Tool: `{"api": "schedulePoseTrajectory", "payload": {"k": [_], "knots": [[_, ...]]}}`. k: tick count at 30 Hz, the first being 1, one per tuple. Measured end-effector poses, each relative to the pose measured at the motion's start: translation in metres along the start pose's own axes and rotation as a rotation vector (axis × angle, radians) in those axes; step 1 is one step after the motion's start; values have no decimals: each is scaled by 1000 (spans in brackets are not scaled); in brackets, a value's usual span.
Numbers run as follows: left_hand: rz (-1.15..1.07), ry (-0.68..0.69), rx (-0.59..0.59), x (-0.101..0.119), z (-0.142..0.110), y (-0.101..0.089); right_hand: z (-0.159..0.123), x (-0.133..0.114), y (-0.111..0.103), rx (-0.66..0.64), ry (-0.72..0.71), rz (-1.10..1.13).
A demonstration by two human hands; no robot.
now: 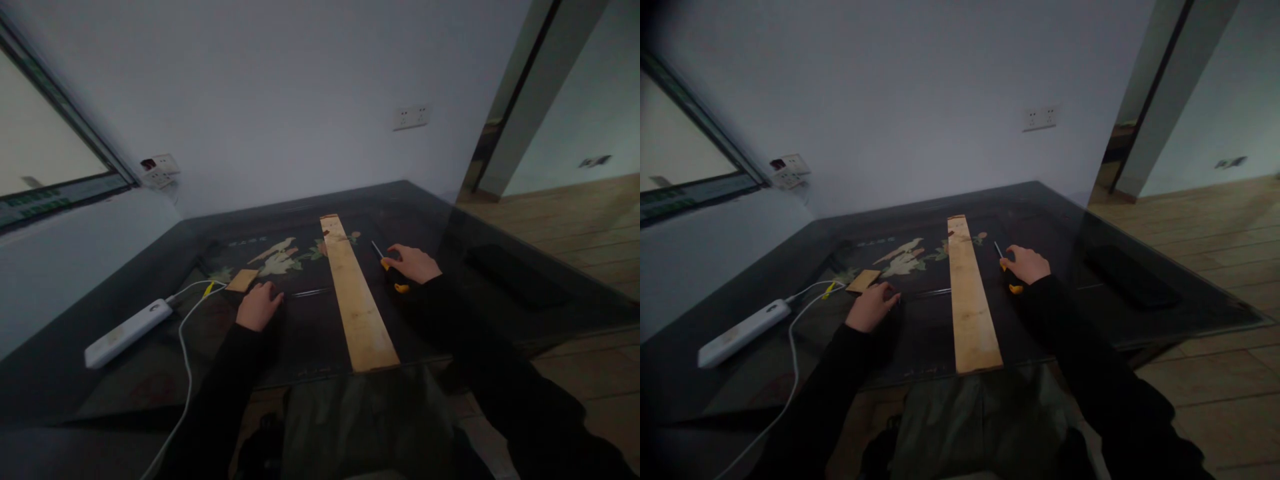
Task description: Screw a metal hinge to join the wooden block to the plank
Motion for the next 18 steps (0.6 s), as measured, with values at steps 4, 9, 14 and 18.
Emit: {"api": "schedulePoseTrajectory", "payload": {"k": [4, 9, 14, 18], "knots": [[63, 41, 5, 17, -5, 0, -10, 0, -21, 176, 14, 29], [61, 107, 9, 27, -3, 2, -26, -17, -40, 338, -70, 114], [67, 181, 16, 46, -6, 2, -44, -55, -35, 326, -274, 245], [65, 313, 37, 79, -14, 0, -55, -94, -17, 232, -404, 271]]}}
Point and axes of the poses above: each hand's wrist, its own z-axis towards the middle knuckle, its own y-axis out of the palm, x = y × z, the point moved 7 cm from there along z, towards the middle knuckle, and after that the axes turned 5 degrees about z, right-handed, at the moved point
